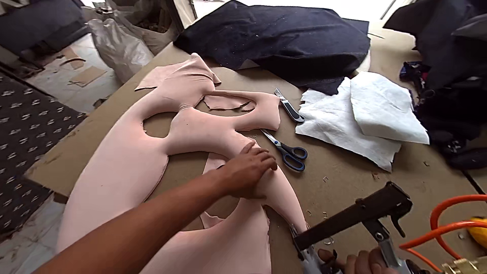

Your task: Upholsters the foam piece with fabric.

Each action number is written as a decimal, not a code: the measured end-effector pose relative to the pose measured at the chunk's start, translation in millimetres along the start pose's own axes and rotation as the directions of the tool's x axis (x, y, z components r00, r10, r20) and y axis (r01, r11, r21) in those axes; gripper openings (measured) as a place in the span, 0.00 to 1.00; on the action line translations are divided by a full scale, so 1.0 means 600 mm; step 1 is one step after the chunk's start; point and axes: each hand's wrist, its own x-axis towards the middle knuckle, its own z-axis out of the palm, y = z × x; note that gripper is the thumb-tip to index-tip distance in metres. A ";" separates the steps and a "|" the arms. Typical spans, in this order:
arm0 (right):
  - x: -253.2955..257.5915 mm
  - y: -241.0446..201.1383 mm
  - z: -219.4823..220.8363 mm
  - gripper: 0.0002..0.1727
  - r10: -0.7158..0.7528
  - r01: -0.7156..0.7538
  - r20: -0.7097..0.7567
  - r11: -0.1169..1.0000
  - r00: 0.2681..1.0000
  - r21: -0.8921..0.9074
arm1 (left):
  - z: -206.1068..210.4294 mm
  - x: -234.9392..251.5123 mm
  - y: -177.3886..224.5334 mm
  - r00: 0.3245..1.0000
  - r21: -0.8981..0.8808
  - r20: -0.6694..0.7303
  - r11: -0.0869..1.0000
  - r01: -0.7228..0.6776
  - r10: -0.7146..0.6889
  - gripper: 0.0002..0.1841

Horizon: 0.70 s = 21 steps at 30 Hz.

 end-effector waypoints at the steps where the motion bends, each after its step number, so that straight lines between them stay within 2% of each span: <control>1: -0.002 0.019 0.018 0.14 -0.046 0.046 0.000 0.999 0.999 -0.023 | 0.002 0.005 -0.024 0.999 -0.035 -0.005 0.999 -0.039 0.039 0.40; 3: 0.001 0.050 0.068 0.12 -0.128 0.124 -0.029 0.985 0.991 -0.117 | 0.020 0.014 -0.062 0.994 -0.078 -0.019 0.991 -0.110 0.109 0.45; 5: 0.012 0.076 0.128 0.11 -0.196 0.165 -0.128 0.961 0.972 -0.220 | 0.042 0.015 -0.083 0.977 -0.073 -0.100 0.978 -0.194 0.186 0.45; 8: 0.026 0.116 0.182 0.15 -0.248 0.138 -0.280 0.922 0.927 -0.362 | 0.080 0.006 -0.096 0.920 -0.051 -0.312 0.963 -0.264 0.236 0.43; 10: 0.033 0.135 0.201 0.17 -0.283 0.113 -0.358 0.896 0.890 -0.429 | 0.094 0.006 -0.093 0.894 -0.041 -0.389 0.966 -0.256 0.221 0.40; 13: 0.043 0.146 0.224 0.18 -0.335 0.103 -0.397 0.859 0.855 -0.502 | 0.103 0.008 -0.094 0.867 -0.031 -0.452 0.967 -0.253 0.212 0.36; 21: 0.075 0.147 0.263 0.16 -0.334 0.006 -0.528 0.849 0.781 -0.528 | 0.111 0.014 -0.102 0.846 -0.049 -0.485 0.960 -0.276 0.219 0.36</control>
